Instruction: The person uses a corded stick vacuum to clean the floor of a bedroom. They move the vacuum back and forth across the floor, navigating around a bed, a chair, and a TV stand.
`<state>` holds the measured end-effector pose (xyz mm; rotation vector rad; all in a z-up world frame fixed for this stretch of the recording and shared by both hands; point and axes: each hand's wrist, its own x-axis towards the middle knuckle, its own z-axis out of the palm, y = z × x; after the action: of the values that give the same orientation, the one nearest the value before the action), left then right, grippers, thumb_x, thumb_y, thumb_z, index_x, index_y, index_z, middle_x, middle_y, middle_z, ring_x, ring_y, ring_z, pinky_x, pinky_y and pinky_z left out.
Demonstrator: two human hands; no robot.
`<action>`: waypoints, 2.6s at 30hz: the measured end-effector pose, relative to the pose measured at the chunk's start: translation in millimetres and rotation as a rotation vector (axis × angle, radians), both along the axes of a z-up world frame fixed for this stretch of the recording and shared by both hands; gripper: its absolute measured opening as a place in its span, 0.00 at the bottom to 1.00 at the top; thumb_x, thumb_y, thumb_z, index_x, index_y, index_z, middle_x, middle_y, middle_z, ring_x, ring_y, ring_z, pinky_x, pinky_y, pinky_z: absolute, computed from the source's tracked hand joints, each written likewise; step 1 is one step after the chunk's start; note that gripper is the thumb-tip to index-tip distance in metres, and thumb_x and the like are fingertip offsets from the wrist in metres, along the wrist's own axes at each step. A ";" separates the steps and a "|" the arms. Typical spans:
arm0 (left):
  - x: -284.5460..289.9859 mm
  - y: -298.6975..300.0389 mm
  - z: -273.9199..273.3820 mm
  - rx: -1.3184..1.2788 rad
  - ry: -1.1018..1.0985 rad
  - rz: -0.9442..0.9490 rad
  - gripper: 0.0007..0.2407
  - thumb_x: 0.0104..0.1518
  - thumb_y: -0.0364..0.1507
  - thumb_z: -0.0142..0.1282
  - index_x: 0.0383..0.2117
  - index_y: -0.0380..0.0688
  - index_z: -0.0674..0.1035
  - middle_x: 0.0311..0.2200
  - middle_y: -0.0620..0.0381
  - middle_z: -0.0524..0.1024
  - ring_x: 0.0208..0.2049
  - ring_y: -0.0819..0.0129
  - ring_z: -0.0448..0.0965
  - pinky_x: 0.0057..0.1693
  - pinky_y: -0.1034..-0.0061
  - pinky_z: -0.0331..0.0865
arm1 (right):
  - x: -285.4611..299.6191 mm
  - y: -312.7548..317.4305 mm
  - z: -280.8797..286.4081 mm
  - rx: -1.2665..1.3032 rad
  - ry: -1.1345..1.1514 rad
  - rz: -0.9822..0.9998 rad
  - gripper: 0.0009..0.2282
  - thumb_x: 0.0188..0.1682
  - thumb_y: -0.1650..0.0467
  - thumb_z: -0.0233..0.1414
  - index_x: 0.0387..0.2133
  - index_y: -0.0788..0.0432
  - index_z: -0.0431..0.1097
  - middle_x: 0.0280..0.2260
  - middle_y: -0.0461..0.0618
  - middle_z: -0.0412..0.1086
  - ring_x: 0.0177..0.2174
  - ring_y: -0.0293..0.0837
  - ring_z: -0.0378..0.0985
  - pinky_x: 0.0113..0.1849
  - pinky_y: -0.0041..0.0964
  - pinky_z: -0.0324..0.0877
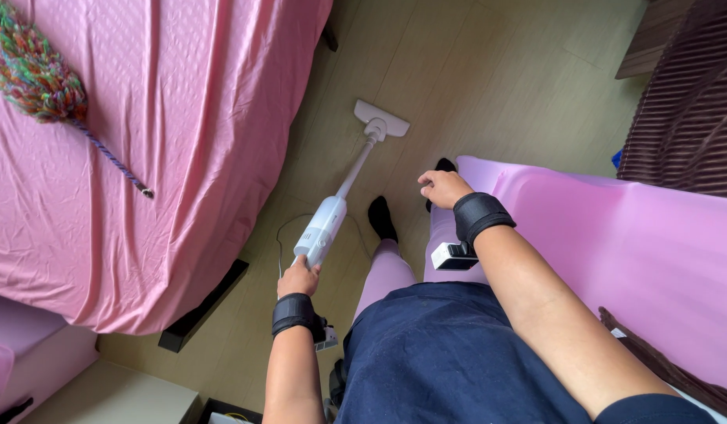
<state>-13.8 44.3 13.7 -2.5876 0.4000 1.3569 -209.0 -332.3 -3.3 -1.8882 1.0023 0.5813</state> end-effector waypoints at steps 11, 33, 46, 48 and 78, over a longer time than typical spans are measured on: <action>-1.3 77.9 -17.4 0.106 0.073 0.041 0.23 0.58 0.46 0.56 0.60 0.61 0.70 0.53 0.52 0.78 0.56 0.54 0.77 0.59 0.58 0.71 | 11.8 35.4 -4.4 0.026 -0.007 0.007 0.17 0.48 0.66 0.56 0.51 0.55 0.74 0.44 0.57 0.78 0.46 0.54 0.80 0.50 0.44 0.72; 23.3 -49.5 -14.4 -0.031 -0.030 -0.180 0.18 0.62 0.45 0.52 0.55 0.56 0.72 0.45 0.47 0.82 0.49 0.48 0.81 0.56 0.52 0.69 | 8.5 23.6 20.7 -0.018 0.048 -0.067 0.16 0.49 0.67 0.55 0.51 0.55 0.73 0.46 0.55 0.77 0.48 0.53 0.78 0.51 0.44 0.71; 19.3 22.5 -27.8 -0.105 0.035 -0.047 0.22 0.57 0.44 0.57 0.57 0.58 0.72 0.47 0.47 0.80 0.50 0.49 0.80 0.54 0.55 0.73 | 29.8 51.5 6.1 0.011 -0.031 0.066 0.16 0.48 0.66 0.55 0.51 0.56 0.74 0.45 0.56 0.77 0.47 0.53 0.79 0.51 0.44 0.71; 17.0 24.6 -34.8 -0.113 0.057 -0.071 0.22 0.57 0.45 0.57 0.57 0.57 0.73 0.47 0.47 0.80 0.50 0.48 0.80 0.54 0.55 0.74 | 31.0 58.3 5.6 0.039 -0.019 0.046 0.17 0.48 0.66 0.55 0.51 0.55 0.73 0.45 0.56 0.77 0.47 0.54 0.80 0.50 0.44 0.72; -26.7 154.5 -15.7 -0.081 -0.114 0.098 0.20 0.61 0.40 0.53 0.58 0.51 0.68 0.46 0.40 0.80 0.49 0.43 0.80 0.55 0.51 0.72 | 50.0 67.7 29.5 -0.042 -0.051 0.232 0.16 0.49 0.66 0.55 0.51 0.55 0.74 0.46 0.56 0.77 0.47 0.54 0.79 0.51 0.45 0.71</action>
<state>-40.5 198.8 -2.1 -2.7691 0.3201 1.2392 -159.0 -264.6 26.2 -2.0623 0.7736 0.6468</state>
